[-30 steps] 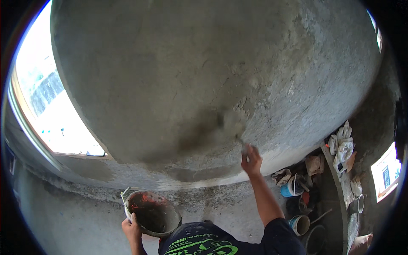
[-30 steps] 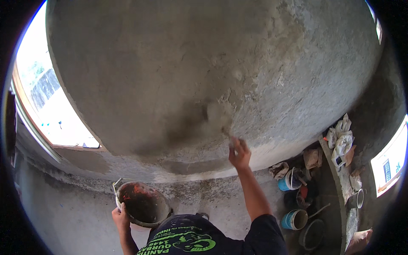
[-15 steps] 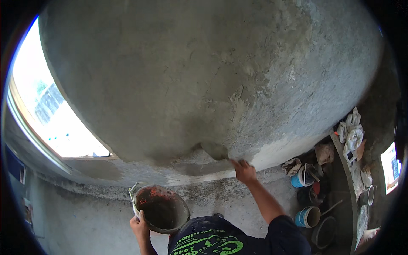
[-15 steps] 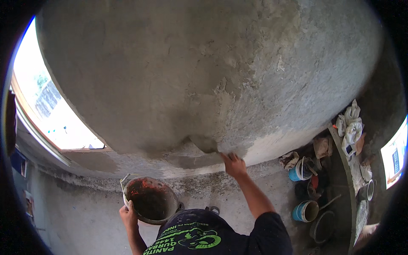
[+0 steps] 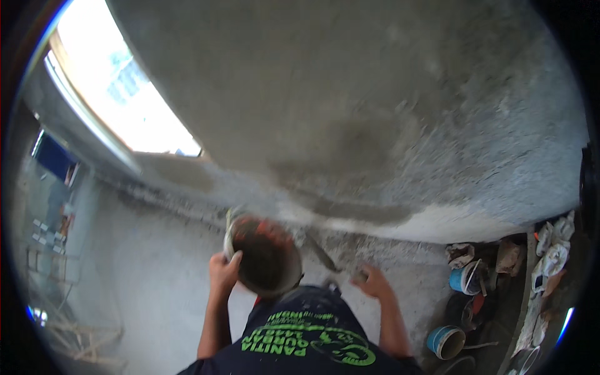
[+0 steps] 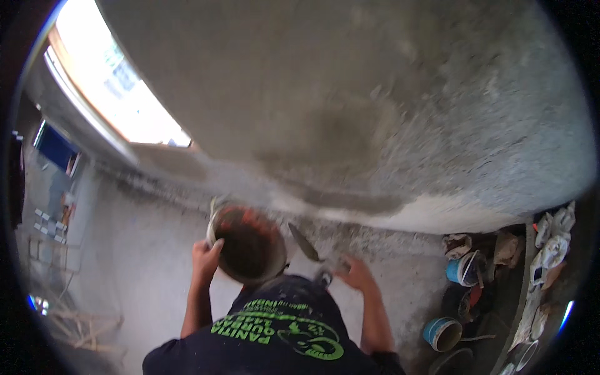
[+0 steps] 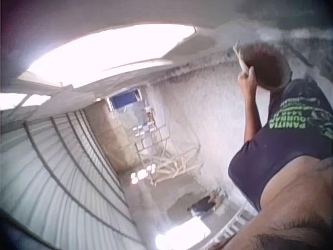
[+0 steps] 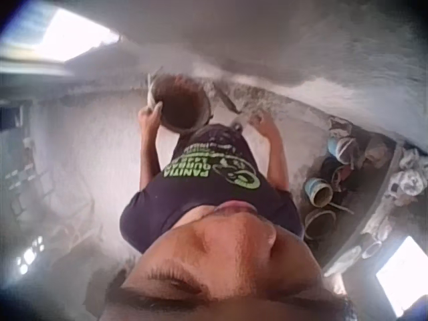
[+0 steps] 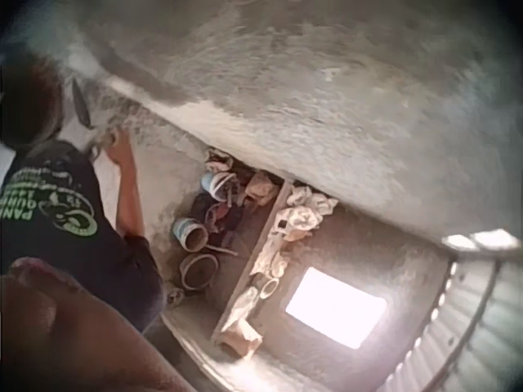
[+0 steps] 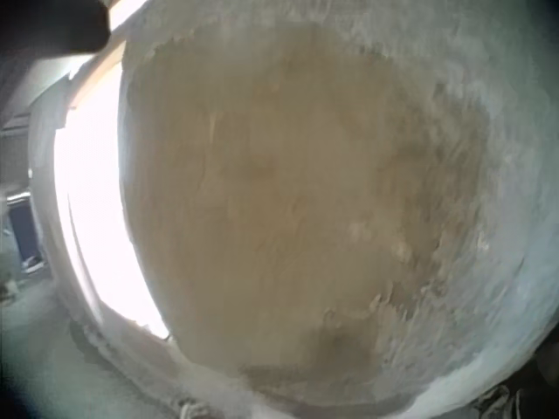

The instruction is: The person plasters a wall by repeatedly scooping mortar from a handheld bucket with a trowel and spreading and smoothing it across the wall surface.

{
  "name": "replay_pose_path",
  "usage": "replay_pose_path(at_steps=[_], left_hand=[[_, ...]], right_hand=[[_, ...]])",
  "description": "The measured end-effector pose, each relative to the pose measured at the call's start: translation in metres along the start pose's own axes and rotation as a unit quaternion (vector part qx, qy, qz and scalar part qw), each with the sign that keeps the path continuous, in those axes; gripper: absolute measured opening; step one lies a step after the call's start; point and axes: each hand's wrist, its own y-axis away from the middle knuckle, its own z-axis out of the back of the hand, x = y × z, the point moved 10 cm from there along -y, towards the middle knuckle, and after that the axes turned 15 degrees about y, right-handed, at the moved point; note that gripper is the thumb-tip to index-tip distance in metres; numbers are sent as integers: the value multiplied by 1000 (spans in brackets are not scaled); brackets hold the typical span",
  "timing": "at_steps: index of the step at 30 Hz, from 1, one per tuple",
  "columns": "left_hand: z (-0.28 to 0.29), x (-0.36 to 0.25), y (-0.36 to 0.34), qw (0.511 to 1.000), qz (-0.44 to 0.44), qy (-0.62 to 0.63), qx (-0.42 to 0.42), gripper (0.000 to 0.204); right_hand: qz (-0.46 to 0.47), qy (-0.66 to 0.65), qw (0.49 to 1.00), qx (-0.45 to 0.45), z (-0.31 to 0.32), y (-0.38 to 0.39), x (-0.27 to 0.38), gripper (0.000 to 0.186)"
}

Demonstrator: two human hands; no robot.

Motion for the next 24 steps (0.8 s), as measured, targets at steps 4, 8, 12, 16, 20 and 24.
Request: replay_pose_path(at_steps=[4,8,12,16,20,24], left_hand=[[-25,0,12,998,37,-33,33,37],[-49,-22,25,998,-6,-8,69,36],[-71,-36,29,996,7,9,93,35],[-88,-62,32,992,-49,-5,120,30],[-95,-77,36,990,-64,-9,127,39],[-100,-87,37,988,-84,-15,132,38]], right_hand=[[96,194,976,28,57,-15,63,53],[140,242,955,95,83,-26,125,43],[159,362,910,122,68,-28,171,27],[212,430,859,179,61,-14,182,23],[208,273,924,166,89,-15,177,27],[163,327,918,152,78,-25,161,32]])
